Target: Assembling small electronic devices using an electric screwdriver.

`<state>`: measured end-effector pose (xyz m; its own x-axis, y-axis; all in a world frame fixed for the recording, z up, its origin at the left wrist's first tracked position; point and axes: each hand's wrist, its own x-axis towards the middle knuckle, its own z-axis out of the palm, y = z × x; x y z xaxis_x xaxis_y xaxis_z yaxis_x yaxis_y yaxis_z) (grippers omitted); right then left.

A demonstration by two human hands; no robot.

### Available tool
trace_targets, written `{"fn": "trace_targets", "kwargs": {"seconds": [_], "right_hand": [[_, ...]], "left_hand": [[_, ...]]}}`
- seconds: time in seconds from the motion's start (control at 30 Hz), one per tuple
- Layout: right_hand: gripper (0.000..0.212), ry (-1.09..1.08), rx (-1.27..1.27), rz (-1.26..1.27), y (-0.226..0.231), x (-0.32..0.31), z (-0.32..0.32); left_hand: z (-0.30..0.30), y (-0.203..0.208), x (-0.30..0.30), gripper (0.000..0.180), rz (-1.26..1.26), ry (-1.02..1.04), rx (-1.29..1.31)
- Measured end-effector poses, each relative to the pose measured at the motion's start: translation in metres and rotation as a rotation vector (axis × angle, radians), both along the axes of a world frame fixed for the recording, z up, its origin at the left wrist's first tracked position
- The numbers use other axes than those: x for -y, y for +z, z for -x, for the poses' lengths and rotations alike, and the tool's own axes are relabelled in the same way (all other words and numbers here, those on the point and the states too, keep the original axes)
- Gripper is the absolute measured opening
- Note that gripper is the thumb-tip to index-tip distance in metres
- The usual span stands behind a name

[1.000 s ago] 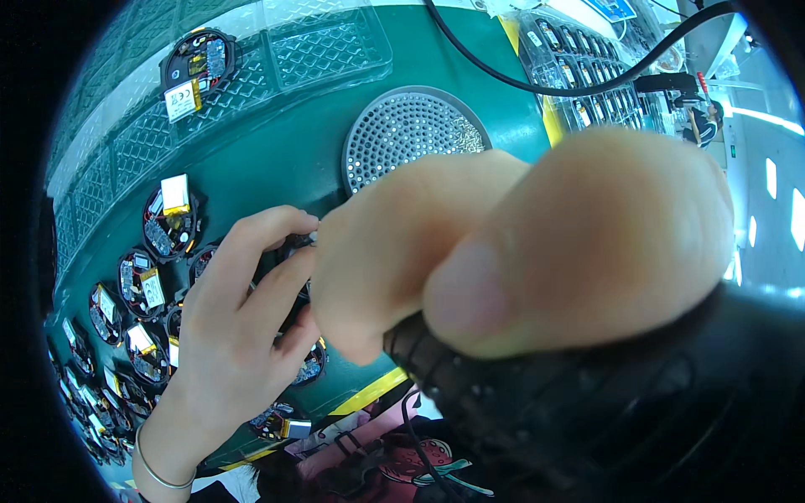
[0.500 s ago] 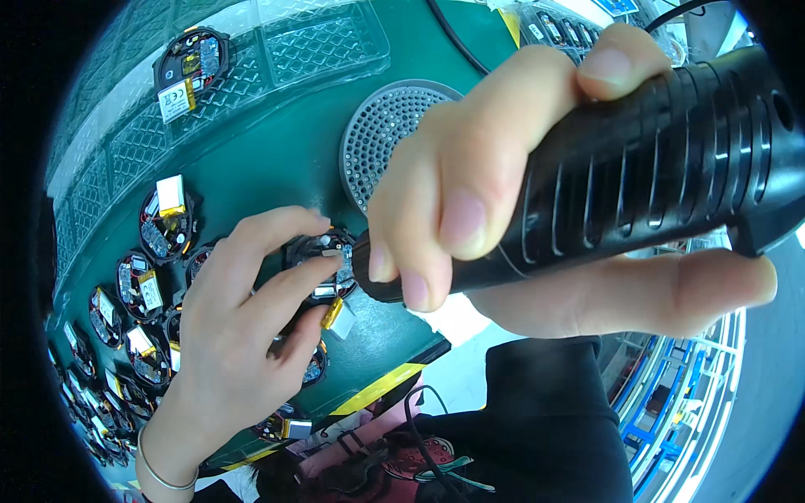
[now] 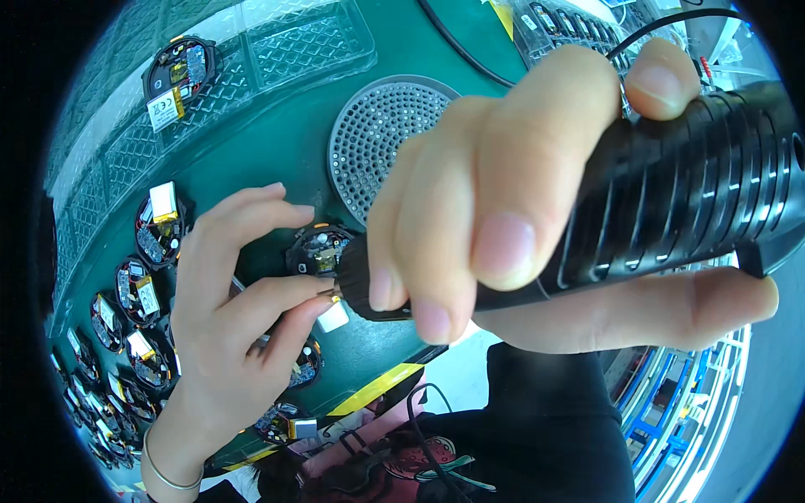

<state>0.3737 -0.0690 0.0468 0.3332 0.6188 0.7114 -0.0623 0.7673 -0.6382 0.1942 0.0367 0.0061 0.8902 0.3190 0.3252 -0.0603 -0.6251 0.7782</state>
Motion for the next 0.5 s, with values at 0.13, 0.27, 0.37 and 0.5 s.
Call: {"fn": "trace_targets", "kwargs": {"seconds": [0.13, 0.27, 0.37, 0.5], "right_hand": [[0.061, -0.002, -0.019, 0.017, -0.006, -0.003, 0.003], [0.062, 0.068, 0.052, 0.092, -0.002, 0.001, -0.001], [0.065, 0.118, 0.058, 0.097, -0.005, 0.000, -0.004], [0.072, 0.095, 0.177, 0.138, 0.005, -0.001, -0.003]], "left_hand": [[0.002, -0.003, -0.003, 0.014, -0.052, 0.005, -0.022], [0.003, 0.002, -0.005, 0.013, -0.116, -0.041, -0.082], [0.002, 0.002, -0.005, 0.013, -0.166, -0.086, -0.124], [0.003, 0.001, -0.003, 0.023, -0.132, -0.027, -0.073]]}}
